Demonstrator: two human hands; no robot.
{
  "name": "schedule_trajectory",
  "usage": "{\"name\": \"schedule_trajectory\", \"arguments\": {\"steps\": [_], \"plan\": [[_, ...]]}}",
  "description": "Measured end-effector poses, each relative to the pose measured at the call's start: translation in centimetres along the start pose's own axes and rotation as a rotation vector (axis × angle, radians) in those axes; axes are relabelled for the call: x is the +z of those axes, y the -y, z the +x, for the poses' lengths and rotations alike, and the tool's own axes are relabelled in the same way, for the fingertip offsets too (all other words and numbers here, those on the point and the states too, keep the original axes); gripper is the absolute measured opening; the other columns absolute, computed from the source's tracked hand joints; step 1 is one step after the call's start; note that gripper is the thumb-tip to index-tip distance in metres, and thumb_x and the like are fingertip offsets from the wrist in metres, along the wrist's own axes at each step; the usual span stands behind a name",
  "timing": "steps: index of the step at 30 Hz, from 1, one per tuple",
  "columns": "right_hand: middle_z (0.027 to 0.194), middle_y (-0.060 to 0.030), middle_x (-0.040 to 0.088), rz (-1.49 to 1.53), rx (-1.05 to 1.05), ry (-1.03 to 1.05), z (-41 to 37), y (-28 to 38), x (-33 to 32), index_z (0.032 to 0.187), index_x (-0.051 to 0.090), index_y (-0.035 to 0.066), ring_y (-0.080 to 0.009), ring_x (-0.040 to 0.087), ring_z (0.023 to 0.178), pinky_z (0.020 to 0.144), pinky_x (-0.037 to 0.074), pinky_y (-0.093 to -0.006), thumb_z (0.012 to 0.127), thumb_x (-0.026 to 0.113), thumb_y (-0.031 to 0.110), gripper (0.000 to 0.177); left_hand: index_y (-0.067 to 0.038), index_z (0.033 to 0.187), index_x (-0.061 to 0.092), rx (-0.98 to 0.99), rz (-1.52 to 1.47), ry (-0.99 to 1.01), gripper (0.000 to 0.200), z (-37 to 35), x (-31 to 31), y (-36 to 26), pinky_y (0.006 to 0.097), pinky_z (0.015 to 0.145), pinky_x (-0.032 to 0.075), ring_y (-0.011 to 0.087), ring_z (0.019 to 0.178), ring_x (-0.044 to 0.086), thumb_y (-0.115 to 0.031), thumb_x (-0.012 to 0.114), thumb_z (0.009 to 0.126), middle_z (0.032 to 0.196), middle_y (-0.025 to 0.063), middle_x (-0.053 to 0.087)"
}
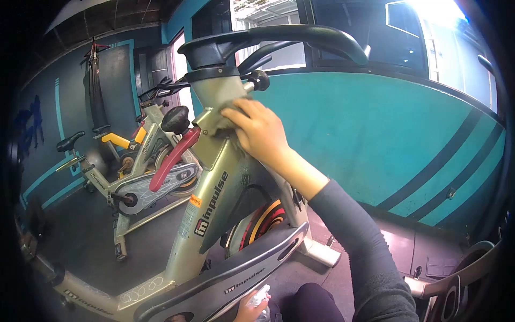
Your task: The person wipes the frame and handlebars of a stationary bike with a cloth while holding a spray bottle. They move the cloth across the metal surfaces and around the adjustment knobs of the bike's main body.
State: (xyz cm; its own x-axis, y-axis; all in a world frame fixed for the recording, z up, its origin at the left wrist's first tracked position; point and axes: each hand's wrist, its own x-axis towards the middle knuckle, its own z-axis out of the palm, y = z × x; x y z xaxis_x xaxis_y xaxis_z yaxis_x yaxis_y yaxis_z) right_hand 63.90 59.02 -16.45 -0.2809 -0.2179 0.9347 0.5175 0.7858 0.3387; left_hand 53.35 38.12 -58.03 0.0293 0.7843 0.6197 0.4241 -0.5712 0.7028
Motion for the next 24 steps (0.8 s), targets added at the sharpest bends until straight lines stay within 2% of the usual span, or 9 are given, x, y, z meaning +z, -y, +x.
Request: {"name": "schedule_trajectory", "arguments": {"steps": [1, 4, 7, 10, 13, 16, 19, 22, 24], "plan": [[0.113, -0.0120, 0.063, 0.001, 0.015, 0.046, -1.4, 0.0, -0.2, 0.109, 0.067, 0.012, -0.0322, 0.062, 0.100, 0.084, 0.052, -0.0400, 0.070, 0.062, 0.001, 0.041, 0.001, 0.104, 0.065, -0.083, -0.034, -0.009, 0.017, 0.1, -0.1, -0.6, 0.0450, 0.092, 0.050, 0.0354, 0.106, 0.063, -0.005, 0.061, 0.089, 0.117, 0.0200, 0.065], [0.113, -0.0121, 0.063, 0.002, 0.049, 0.164, -4.7, -0.3, -1.2, 0.108, 0.067, 0.011, -0.0319, 0.062, 0.101, 0.086, 0.051, -0.0412, 0.070, 0.062, 0.000, 0.040, 0.000, 0.105, 0.067, -0.431, -0.304, 0.078, 0.024, -0.4, 0.1, 1.2, 0.0253, 0.082, 0.050, 0.0096, 0.088, 0.064, -0.009, 0.066, 0.083, 0.096, 0.0054, 0.070], [0.113, -0.0108, 0.063, -0.002, 0.031, 0.198, -5.2, -0.6, -1.4, 0.107, 0.068, 0.012, -0.0309, 0.062, 0.101, 0.085, 0.050, -0.0415, 0.070, 0.062, 0.001, 0.039, -0.006, 0.101, 0.068, -0.374, -0.233, 0.057, 0.022, -0.9, 0.6, 2.0, 0.0335, 0.075, 0.054, 0.0216, 0.082, 0.071, -0.020, 0.069, 0.084, 0.090, 0.0079, 0.073], [0.112, -0.0101, 0.063, 0.001, -0.018, 0.095, -1.7, -2.0, -0.7, 0.106, 0.068, 0.012, -0.0308, 0.062, 0.101, 0.084, 0.050, -0.0413, 0.071, 0.061, 0.001, 0.037, -0.006, 0.101, 0.068, -0.291, -0.144, 0.061, 0.022, -0.2, -0.5, -0.2, 0.0329, 0.075, 0.054, 0.0208, 0.083, 0.071, -0.020, 0.068, 0.084, 0.091, 0.0072, 0.072], [0.113, -0.0116, 0.063, 0.045, 0.007, -0.010, 3.5, -2.5, 0.0, 0.107, 0.067, 0.008, -0.0332, 0.061, 0.104, 0.088, 0.050, -0.0407, 0.073, 0.058, -0.003, 0.037, 0.000, 0.103, 0.066, 0.140, 0.087, 0.085, 0.017, -0.4, -0.2, 1.2, 0.0462, 0.092, 0.050, 0.0363, 0.106, 0.063, -0.005, 0.060, 0.089, 0.117, 0.0200, 0.065], [0.112, -0.0106, 0.063, 0.077, 0.037, -0.020, 4.7, -2.1, -0.3, 0.106, 0.067, 0.008, -0.0328, 0.061, 0.102, 0.087, 0.051, -0.0389, 0.072, 0.057, -0.003, 0.037, 0.000, 0.104, 0.066, 0.189, 0.136, 0.007, 0.018, -0.7, 0.7, 2.8, 0.0461, 0.091, 0.050, 0.0361, 0.106, 0.063, -0.005, 0.061, 0.087, 0.116, 0.0197, 0.065], [0.103, -0.0078, 0.064, 0.051, 0.001, -0.052, 2.4, -2.0, -0.3, 0.098, 0.066, 0.009, -0.0312, 0.061, 0.092, 0.080, 0.051, -0.0396, 0.071, 0.059, 0.000, 0.030, 0.000, 0.103, 0.066, -0.076, -0.016, 0.073, 0.018, -0.3, 0.2, 0.7, 0.0457, 0.091, 0.050, 0.0353, 0.106, 0.063, -0.005, 0.063, 0.086, 0.116, 0.0193, 0.066], [0.105, -0.0076, 0.064, 0.015, 0.019, 0.072, -1.6, -2.2, -0.7, 0.099, 0.066, 0.010, -0.0297, 0.061, 0.096, 0.080, 0.050, -0.0401, 0.070, 0.058, 0.000, 0.031, -0.001, 0.102, 0.067, 0.148, 0.092, 0.010, 0.018, -0.6, 0.8, 1.7, 0.0449, 0.090, 0.051, 0.0342, 0.105, 0.063, -0.006, 0.064, 0.084, 0.115, 0.0190, 0.066], [0.105, -0.0073, 0.064, -0.009, 0.020, 0.150, -3.7, -2.1, -1.5, 0.099, 0.066, 0.010, -0.0294, 0.061, 0.098, 0.080, 0.050, -0.0403, 0.070, 0.058, 0.000, 0.032, -0.001, 0.101, 0.067, 0.150, 0.148, 0.017, 0.018, -0.8, 1.2, 2.4, 0.0447, 0.089, 0.051, 0.0338, 0.103, 0.064, -0.006, 0.065, 0.083, 0.115, 0.0189, 0.066]]}}
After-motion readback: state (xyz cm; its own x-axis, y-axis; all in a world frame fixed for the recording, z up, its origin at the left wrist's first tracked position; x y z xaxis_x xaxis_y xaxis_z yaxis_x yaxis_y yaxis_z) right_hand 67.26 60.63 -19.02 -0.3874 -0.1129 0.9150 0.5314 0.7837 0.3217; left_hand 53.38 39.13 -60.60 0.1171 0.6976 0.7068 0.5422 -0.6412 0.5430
